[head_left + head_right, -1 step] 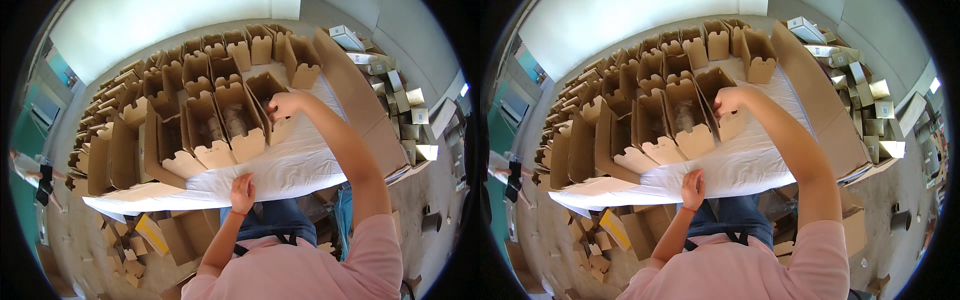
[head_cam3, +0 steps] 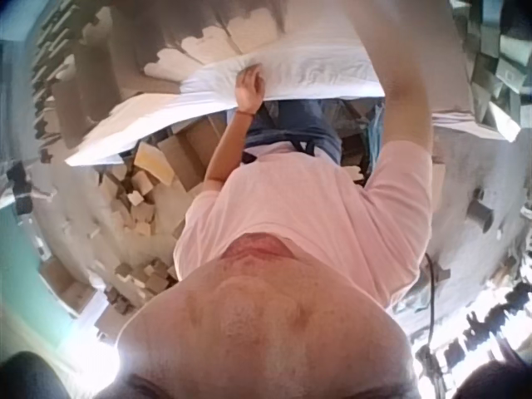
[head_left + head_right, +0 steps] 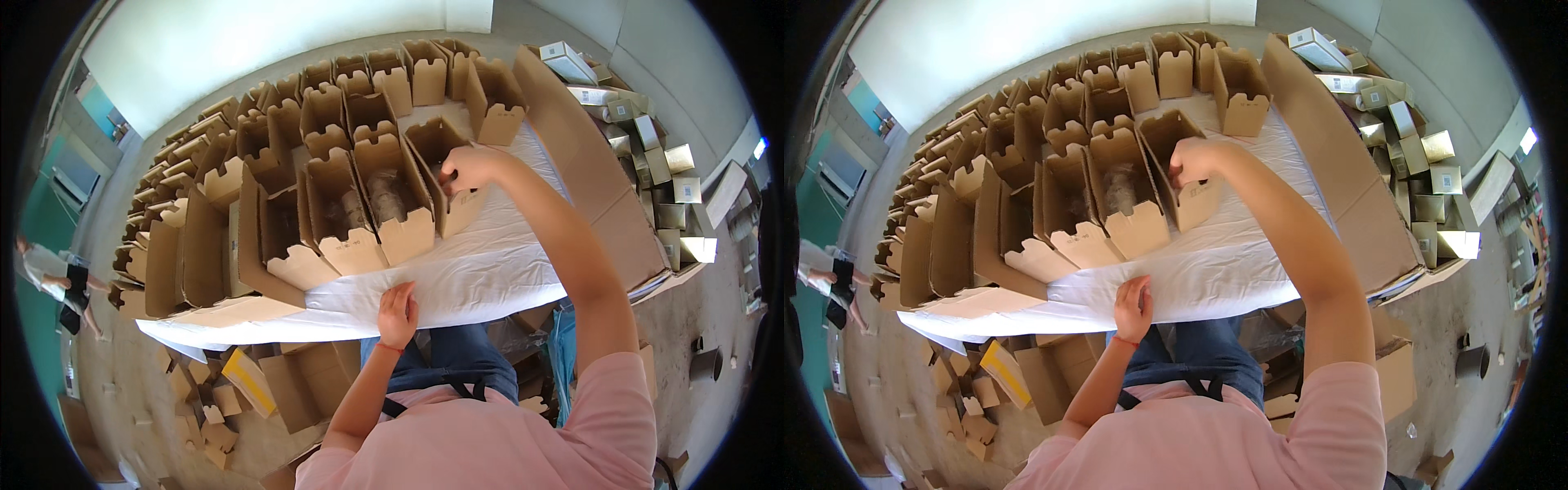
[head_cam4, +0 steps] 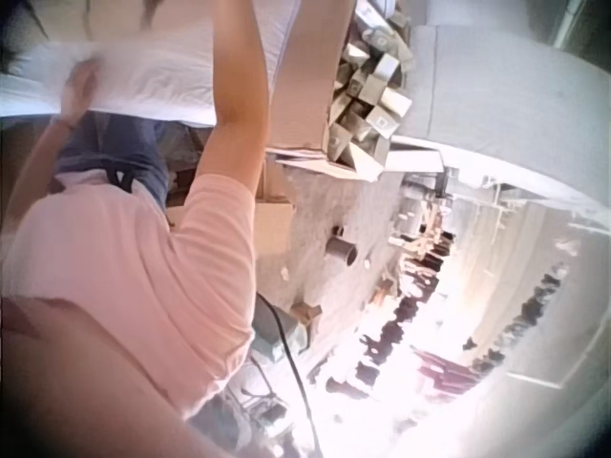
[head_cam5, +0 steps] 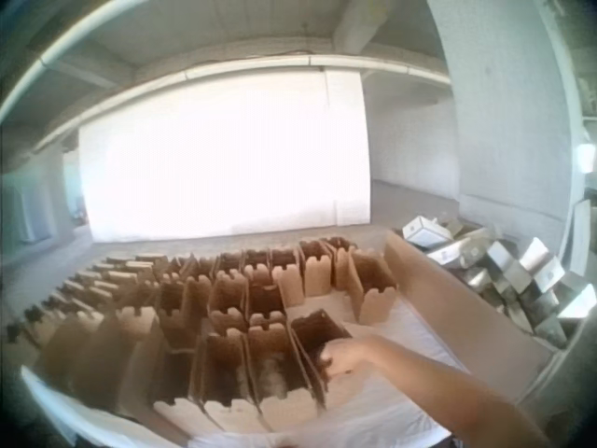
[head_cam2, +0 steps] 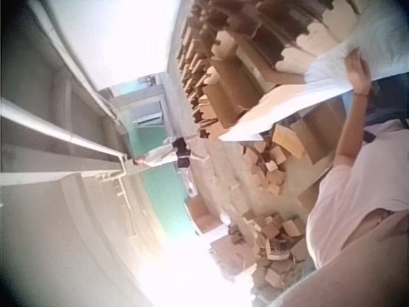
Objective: The person places gold-colored boxes and bottled products into brown cardboard containers. The person picks up individual items from a larger box and arranges them systematically inside smaller open boxes on a table.
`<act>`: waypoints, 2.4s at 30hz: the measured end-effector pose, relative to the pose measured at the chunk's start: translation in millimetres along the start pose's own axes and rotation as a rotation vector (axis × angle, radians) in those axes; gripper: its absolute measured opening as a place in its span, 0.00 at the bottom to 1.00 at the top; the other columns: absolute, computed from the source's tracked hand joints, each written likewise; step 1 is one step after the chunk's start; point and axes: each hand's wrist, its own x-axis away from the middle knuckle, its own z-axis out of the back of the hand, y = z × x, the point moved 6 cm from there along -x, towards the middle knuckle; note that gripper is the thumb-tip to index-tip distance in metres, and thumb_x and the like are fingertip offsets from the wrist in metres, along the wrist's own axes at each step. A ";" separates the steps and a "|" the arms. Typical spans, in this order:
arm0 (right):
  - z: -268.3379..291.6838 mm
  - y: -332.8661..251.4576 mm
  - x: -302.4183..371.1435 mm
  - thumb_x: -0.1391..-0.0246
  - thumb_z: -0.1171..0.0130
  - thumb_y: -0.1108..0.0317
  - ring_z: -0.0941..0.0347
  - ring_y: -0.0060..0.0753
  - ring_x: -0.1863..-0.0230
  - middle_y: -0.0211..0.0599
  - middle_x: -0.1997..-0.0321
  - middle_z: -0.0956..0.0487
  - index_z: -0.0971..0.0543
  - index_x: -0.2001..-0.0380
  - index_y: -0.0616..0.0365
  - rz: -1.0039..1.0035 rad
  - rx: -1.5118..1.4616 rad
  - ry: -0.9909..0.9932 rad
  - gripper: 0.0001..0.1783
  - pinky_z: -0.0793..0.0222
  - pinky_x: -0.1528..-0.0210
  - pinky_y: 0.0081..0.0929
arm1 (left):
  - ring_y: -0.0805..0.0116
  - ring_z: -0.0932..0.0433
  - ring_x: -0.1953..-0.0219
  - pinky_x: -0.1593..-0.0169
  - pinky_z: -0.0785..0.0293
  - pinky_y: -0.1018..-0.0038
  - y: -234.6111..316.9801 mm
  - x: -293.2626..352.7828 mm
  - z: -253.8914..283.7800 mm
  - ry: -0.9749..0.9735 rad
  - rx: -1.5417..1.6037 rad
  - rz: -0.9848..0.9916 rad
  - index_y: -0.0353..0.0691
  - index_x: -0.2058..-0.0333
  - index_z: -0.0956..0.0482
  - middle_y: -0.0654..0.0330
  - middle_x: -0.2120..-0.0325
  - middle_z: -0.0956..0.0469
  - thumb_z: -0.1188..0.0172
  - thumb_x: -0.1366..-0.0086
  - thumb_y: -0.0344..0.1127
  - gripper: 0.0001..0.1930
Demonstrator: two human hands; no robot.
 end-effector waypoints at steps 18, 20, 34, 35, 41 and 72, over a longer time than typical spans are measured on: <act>-5.4 120.9 9.9 0.44 0.51 0.45 0.30 0.25 0.54 0.30 0.53 0.25 0.27 0.50 0.48 -0.186 -1.072 0.795 0.25 0.33 0.57 0.29 | 0.53 0.27 0.62 0.56 0.31 0.64 4.8 0.4 -1.0 0.000 -0.029 -0.004 0.38 0.59 0.26 0.54 0.65 0.24 0.46 0.48 0.24 0.15; -59.3 151.8 -20.8 0.44 0.57 0.40 0.32 0.26 0.52 0.29 0.51 0.26 0.30 0.47 0.47 -0.111 -1.438 0.508 0.30 0.35 0.54 0.31 | 0.54 0.27 0.62 0.56 0.31 0.64 9.3 -2.7 -4.6 -0.011 -0.009 -0.010 0.38 0.59 0.26 0.54 0.65 0.24 0.46 0.48 0.23 0.15; -85.5 113.7 9.1 0.46 0.48 0.45 0.34 0.37 0.47 0.36 0.43 0.32 0.36 0.43 0.53 -0.077 -1.299 0.222 0.33 0.38 0.47 0.42 | 0.53 0.27 0.64 0.57 0.32 0.64 6.1 -3.3 -11.9 -0.030 -0.058 -0.022 0.37 0.61 0.26 0.53 0.66 0.24 0.47 0.48 0.22 0.14; -67.0 126.5 8.5 0.48 0.45 0.49 0.33 0.39 0.47 0.38 0.43 0.32 0.36 0.43 0.54 -0.107 -1.048 0.408 0.33 0.37 0.47 0.40 | 0.53 0.27 0.63 0.57 0.32 0.63 4.4 -1.7 -12.3 -0.045 -0.055 -0.010 0.37 0.60 0.26 0.52 0.65 0.24 0.47 0.48 0.22 0.14; 38.0 168.7 9.1 0.58 0.37 0.69 0.35 0.48 0.45 0.46 0.43 0.34 0.36 0.43 0.55 -0.236 -0.188 1.173 0.35 0.35 0.46 0.37 | 0.55 0.27 0.65 0.59 0.33 0.64 7.8 -3.2 -12.7 -0.030 -0.087 -0.044 0.37 0.60 0.26 0.53 0.66 0.25 0.47 0.48 0.22 0.15; 159.1 275.3 215.6 0.54 0.46 0.67 0.28 0.45 0.54 0.42 0.57 0.23 0.21 0.66 0.53 -0.601 0.367 0.959 0.11 0.30 0.54 0.39 | 0.66 0.26 0.68 0.62 0.29 0.73 26.1 -33.2 -77.6 -0.046 0.167 0.166 0.33 0.59 0.27 0.55 0.70 0.25 0.52 0.40 0.23 0.11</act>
